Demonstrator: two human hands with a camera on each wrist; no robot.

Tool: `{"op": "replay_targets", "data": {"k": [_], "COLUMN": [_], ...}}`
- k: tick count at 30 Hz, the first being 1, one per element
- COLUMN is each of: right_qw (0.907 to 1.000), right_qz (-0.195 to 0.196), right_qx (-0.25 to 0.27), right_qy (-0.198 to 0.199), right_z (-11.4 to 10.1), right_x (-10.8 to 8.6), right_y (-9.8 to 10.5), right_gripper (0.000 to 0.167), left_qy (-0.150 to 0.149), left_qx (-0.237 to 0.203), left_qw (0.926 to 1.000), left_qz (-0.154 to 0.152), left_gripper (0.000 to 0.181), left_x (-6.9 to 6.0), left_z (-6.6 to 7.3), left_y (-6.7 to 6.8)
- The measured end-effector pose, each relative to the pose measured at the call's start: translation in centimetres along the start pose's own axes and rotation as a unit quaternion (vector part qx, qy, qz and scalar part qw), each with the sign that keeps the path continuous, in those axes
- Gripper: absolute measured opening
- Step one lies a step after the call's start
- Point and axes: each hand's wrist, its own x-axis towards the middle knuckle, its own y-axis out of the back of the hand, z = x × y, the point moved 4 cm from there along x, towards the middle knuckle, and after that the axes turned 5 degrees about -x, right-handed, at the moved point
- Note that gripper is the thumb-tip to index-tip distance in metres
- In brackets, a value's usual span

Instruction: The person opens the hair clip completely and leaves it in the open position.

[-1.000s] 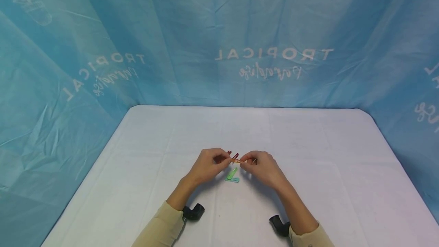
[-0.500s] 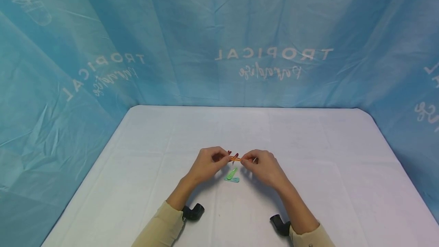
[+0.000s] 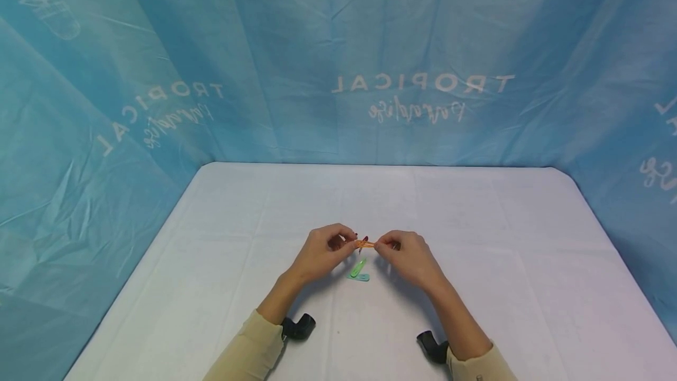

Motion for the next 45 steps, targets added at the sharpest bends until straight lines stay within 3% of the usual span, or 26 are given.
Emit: {"op": "replay_targets", "data": {"k": [5,18,27,45], "right_qw": [0.9999,0.9996,0.9989,0.9936], "right_qz": [-0.004,-0.017,-0.028,-0.056], "right_qx": [0.007,0.017,0.034,0.097], "right_qy": [-0.010,-0.015,-0.019,-0.009], "right_z": [0.16,0.08,0.09,0.67], "right_x": [0.09,0.18,0.15,0.23], "right_y": [0.04,-0.12,-0.17,-0.34], "right_gripper": [0.022,0.023,0.029,0.033], "left_qy": [-0.011,-0.016,-0.027,-0.012], "left_qx": [-0.019,-0.010,-0.011,-0.041], "left_qw": [0.9997,0.9994,0.9994,0.9989], "left_qz": [-0.011,-0.028,-0.018,-0.016], "left_gripper": [0.018,0.014,0.015,0.014], "left_x": [-0.04,-0.08,-0.09,-0.11], "left_z": [0.22,0.47,0.65,0.40], "left_y": [0.01,-0.11,0.05,0.13]}}
